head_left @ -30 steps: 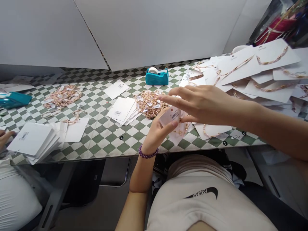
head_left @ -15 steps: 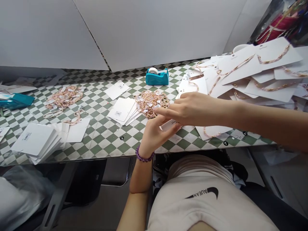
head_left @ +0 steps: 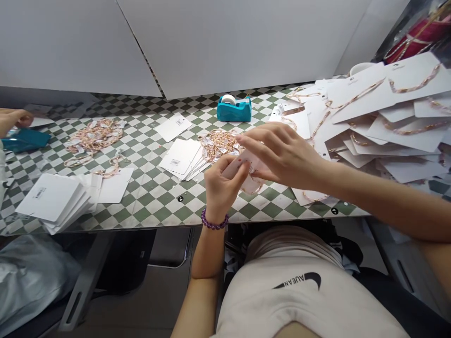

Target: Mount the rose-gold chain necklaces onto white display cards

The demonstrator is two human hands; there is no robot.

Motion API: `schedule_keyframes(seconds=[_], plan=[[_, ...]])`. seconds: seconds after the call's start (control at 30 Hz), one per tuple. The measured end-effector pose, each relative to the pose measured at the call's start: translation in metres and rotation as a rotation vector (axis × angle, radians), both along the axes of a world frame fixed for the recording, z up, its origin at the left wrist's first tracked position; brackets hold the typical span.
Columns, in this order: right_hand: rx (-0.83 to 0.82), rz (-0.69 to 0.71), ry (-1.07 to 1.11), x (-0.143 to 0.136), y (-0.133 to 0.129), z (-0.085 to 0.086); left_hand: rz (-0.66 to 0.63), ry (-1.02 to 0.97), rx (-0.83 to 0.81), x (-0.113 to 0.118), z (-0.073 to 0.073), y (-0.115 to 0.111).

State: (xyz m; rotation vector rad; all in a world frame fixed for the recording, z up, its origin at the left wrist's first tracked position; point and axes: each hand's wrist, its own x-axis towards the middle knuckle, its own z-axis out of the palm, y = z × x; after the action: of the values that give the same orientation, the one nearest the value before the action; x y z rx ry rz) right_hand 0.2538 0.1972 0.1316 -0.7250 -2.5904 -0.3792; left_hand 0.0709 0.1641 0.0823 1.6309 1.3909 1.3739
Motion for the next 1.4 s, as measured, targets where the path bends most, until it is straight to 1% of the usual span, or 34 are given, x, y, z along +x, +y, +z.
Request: schedule_keyframes(seconds=[0.07, 0.13, 0.23, 0.33, 0.4, 0.47, 0.57, 0.63, 0.7, 0.8, 0.87, 0.9, 0.93, 1.0, 1.07, 1.1, 1.13, 1.2, 1.27, 1.33, 1.4], plan=[[0.008, -0.062, 0.149, 0.005, -0.015, -0.010, 0.043, -0.163, -0.024, -0.003, -0.001, -0.001], [0.008, -0.110, 0.224, 0.011, -0.032, -0.022, 0.068, -0.341, -0.062, -0.002, -0.001, -0.004], [0.027, -0.104, 0.219, 0.020, -0.054, -0.042, 0.067, -0.606, -0.201, 0.001, -0.002, -0.013], [-0.012, -0.060, 0.210, 0.025, -0.066, -0.057, 0.034, -0.747, -0.385, 0.004, -0.004, -0.028], [-0.089, -0.014, 0.198, 0.025, -0.070, -0.062, 0.015, -0.781, -0.492, 0.003, -0.006, -0.040], [-0.208, 0.043, 0.186, 0.025, -0.074, -0.064, 0.002, -0.785, -0.592, 0.000, -0.009, -0.052], [-0.418, 0.123, 0.205, 0.023, -0.078, -0.062, 0.022, -0.738, -0.680, -0.004, -0.011, -0.068], [-0.510, 0.150, 0.229, 0.023, -0.079, -0.060, 0.014, -0.720, -0.731, -0.006, -0.011, -0.076], [-0.546, 0.142, 0.230, 0.023, -0.080, -0.061, -0.047, -0.740, -0.801, -0.008, -0.012, -0.083], [-0.530, 0.118, 0.186, 0.025, -0.080, -0.068, -0.157, -0.754, -0.865, -0.015, -0.019, -0.095], [-0.490, 0.101, 0.160, 0.025, -0.081, -0.075, -0.187, -0.666, -0.801, -0.023, -0.025, -0.103], [-0.462, 0.090, 0.155, 0.024, -0.082, -0.078, -0.184, -0.570, -0.722, -0.028, -0.027, -0.106], [-0.433, 0.080, 0.155, 0.023, -0.083, -0.080, -0.168, -0.434, -0.613, -0.032, -0.029, -0.109], [-0.395, 0.063, 0.159, 0.021, -0.084, -0.083, -0.114, -0.071, -0.334, -0.039, -0.027, -0.110], [-0.385, 0.054, 0.161, 0.020, -0.085, -0.084, -0.105, 0.319, -0.053, -0.043, -0.019, -0.103], [-0.391, 0.051, 0.158, 0.019, -0.085, -0.084, -0.151, 0.484, 0.064, -0.043, -0.015, -0.097], [-0.397, 0.051, 0.151, 0.019, -0.085, -0.084, -0.226, 0.609, 0.151, -0.043, -0.010, -0.089], [-0.399, 0.053, 0.142, 0.019, -0.084, -0.084, -0.420, 0.776, 0.242, -0.041, -0.005, -0.072], [-0.390, 0.057, 0.142, 0.020, -0.083, -0.083, -0.581, 0.871, 0.270, -0.039, -0.004, -0.055], [-0.379, 0.059, 0.143, 0.020, -0.082, -0.082, -0.666, 0.909, 0.255, -0.038, -0.007, -0.042], [-0.377, 0.055, 0.134, 0.019, -0.082, -0.080, -0.676, 0.920, 0.226, -0.040, -0.009, -0.035]])
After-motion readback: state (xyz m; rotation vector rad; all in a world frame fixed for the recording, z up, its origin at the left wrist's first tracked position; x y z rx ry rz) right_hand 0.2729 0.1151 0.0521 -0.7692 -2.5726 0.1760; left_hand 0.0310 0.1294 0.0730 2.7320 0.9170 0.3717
